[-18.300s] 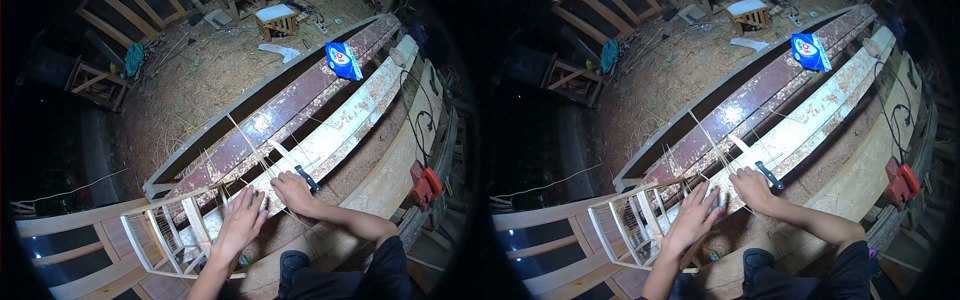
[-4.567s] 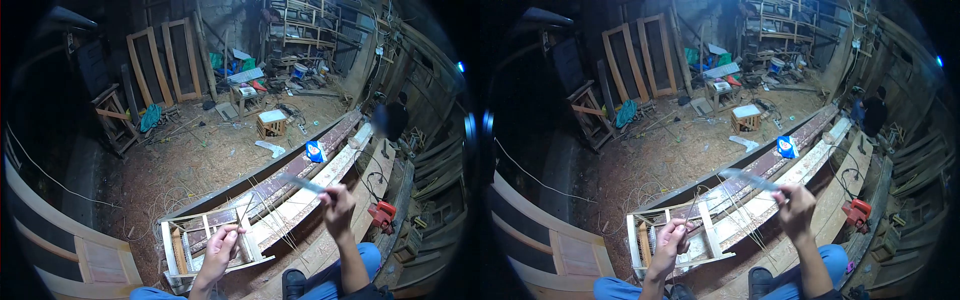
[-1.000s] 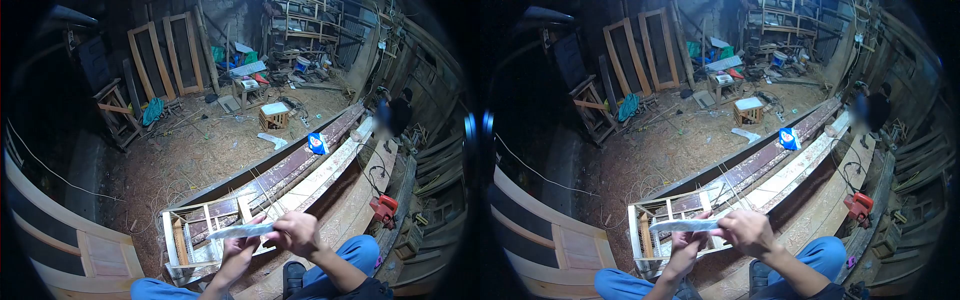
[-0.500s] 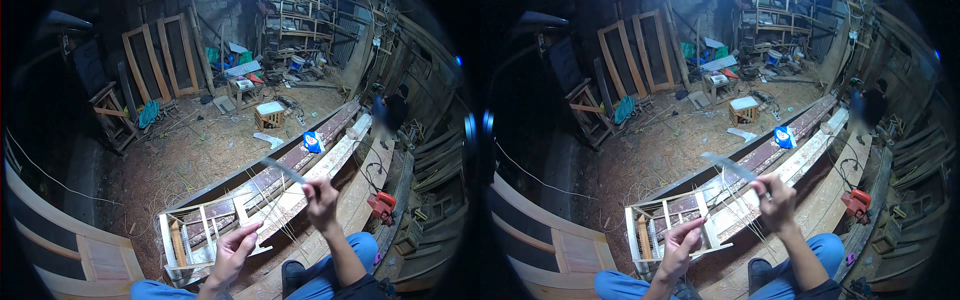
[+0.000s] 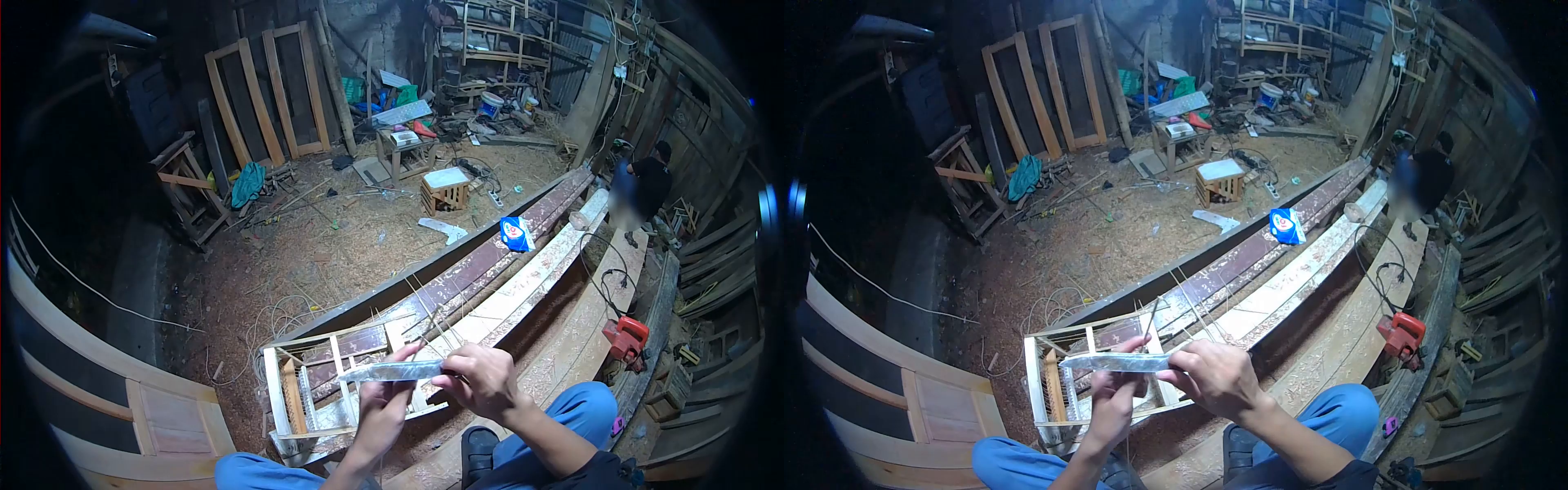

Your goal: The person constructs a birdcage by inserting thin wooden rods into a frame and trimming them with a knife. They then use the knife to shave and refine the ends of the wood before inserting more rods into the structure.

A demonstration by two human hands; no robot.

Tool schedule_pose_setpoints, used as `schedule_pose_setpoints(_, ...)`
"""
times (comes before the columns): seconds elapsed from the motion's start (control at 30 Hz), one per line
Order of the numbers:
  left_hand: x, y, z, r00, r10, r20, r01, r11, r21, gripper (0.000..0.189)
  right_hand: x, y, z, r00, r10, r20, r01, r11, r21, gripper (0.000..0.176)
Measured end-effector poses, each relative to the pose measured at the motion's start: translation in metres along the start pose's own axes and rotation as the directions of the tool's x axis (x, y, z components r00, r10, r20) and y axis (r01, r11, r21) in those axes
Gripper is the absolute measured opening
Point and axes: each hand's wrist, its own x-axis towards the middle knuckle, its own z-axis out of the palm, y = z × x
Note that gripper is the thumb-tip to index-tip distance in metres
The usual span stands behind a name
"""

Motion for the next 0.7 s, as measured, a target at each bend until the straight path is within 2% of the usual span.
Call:
schedule_pose_setpoints(0.1, -0.002, -0.001, 0.010, 0.999, 0.035, -0.001, -0.035, 0.999, 0.007, 0.042, 0.002, 0.003, 0.002, 1.000, 0.016, -0.012, -0.016, 0.999, 0.039, 0.032)
schedule_pose_setpoints(0.13, -0.001, 0.001, 0.011, 1.000, -0.009, -0.010, 0.009, 0.997, -0.072, 0.040, 0.002, 0.002, 0.001, 1.000, 0.016, -0.010, -0.015, 0.999, 0.040, 0.032)
schedule_pose_setpoints(0.33, 0.000, 0.001, 0.005, 0.993, -0.119, 0.020, 0.121, 0.978, -0.170, 0.037, 0.003, 0.008, -0.007, 1.000, -0.008, 0.029, 0.010, 0.998, -0.065, 0.035)
schedule_pose_setpoints(0.43, 0.002, -0.001, 0.000, 0.993, -0.093, 0.073, 0.106, 0.973, -0.204, 0.036, 0.004, 0.018, -0.010, 0.999, -0.041, -0.009, 0.040, 0.997, -0.072, 0.034)
schedule_pose_setpoints(0.53, 0.003, 0.006, -0.002, 0.994, -0.098, 0.038, 0.103, 0.978, -0.180, 0.033, 0.001, 0.034, -0.014, 0.995, -0.001, -0.102, -0.010, 0.994, -0.108, 0.032)
schedule_pose_setpoints(0.63, 0.005, 0.008, -0.005, 0.994, -0.106, 0.018, 0.107, 0.982, -0.158, 0.032, 0.004, 0.047, -0.025, 0.959, 0.181, -0.217, -0.211, 0.969, -0.129, 0.021)
schedule_pose_setpoints(0.7, 0.005, 0.006, -0.008, 0.998, -0.065, 0.004, 0.065, 0.991, -0.119, 0.033, 0.009, 0.049, -0.038, 0.838, 0.428, -0.339, -0.470, 0.881, -0.049, 0.019)
